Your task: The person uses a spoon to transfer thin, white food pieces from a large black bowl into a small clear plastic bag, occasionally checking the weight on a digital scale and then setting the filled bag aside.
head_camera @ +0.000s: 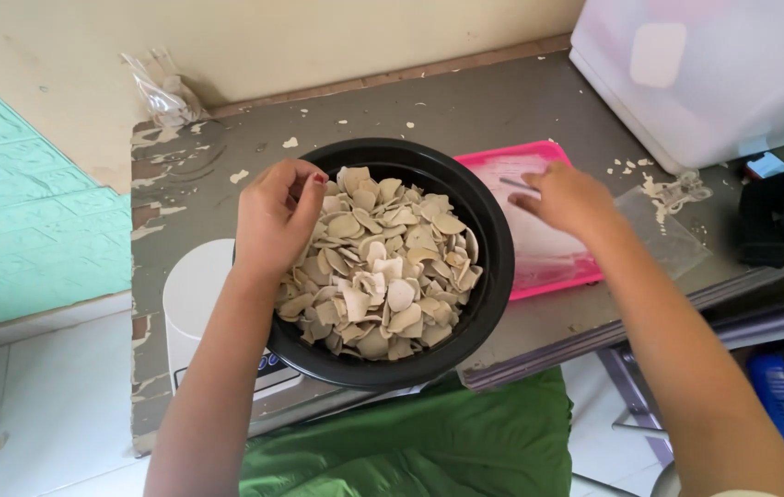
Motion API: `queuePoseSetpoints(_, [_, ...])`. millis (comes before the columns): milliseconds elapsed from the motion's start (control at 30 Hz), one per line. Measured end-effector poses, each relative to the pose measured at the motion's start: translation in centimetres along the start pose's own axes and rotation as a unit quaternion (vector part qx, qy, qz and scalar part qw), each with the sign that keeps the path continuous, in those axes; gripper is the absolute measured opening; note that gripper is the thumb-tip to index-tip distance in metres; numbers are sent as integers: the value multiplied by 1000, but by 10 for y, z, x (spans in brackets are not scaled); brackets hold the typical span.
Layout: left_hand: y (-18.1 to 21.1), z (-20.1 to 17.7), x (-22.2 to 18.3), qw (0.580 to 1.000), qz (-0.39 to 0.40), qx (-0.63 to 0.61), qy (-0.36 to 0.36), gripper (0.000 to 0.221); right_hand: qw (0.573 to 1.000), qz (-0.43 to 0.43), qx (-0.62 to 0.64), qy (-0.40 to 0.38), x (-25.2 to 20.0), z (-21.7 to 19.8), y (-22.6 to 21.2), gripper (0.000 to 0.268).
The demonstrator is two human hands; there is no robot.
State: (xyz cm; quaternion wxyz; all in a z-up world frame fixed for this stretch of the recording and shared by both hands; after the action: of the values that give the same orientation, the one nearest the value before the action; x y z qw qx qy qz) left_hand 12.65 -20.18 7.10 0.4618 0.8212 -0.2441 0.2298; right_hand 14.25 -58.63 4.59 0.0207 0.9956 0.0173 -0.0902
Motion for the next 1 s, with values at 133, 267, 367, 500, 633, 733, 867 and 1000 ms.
queuePoseSetpoints(133, [4,1,-2,1000,16,7,14,11,999,36,-6,-14,-9,43,9,54])
queuePoseSetpoints(267, [6,-2,-3,1000,25,2,15,9,997,71,33,-4,-8,64,11,42])
queuePoseSetpoints(367, [5,-1,-3,999,30,-6,13,9,997,74,30,24,-4,70,16,36])
queuePoseSetpoints(500, [0,2,-3,999,40,-13,2,9,993,56,26,99,-2,64,28,30])
queuePoseSetpoints(633, [6,2,-4,999,34,-9,-4,10,979,53,42,190,3,22,38,31])
queuePoseSetpoints(733, [26,-1,-2,998,51,28,-35,15,949,-22,192,250,-25,-55,-9,59])
queuePoseSetpoints(867, [26,-3,4,976,-113,-164,-82,24,895,-7,426,133,-75,-125,-89,27])
queuePoseSetpoints(1000, [15,5,6,861,-224,-429,-157,69,779,-144,609,22,-59,-132,-150,30])
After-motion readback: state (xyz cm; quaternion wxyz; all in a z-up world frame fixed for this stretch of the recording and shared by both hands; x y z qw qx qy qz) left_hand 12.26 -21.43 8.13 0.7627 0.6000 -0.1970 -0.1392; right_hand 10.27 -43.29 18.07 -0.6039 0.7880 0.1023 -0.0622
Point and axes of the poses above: each hand's wrist, its own x-axis towards the middle knuckle, its own z-axis out of the palm, y = z × x, the point moved 4 cm from there along x, towards the middle knuckle, and after that the axes turned 7 degrees about -y, right-handed, at the moved point
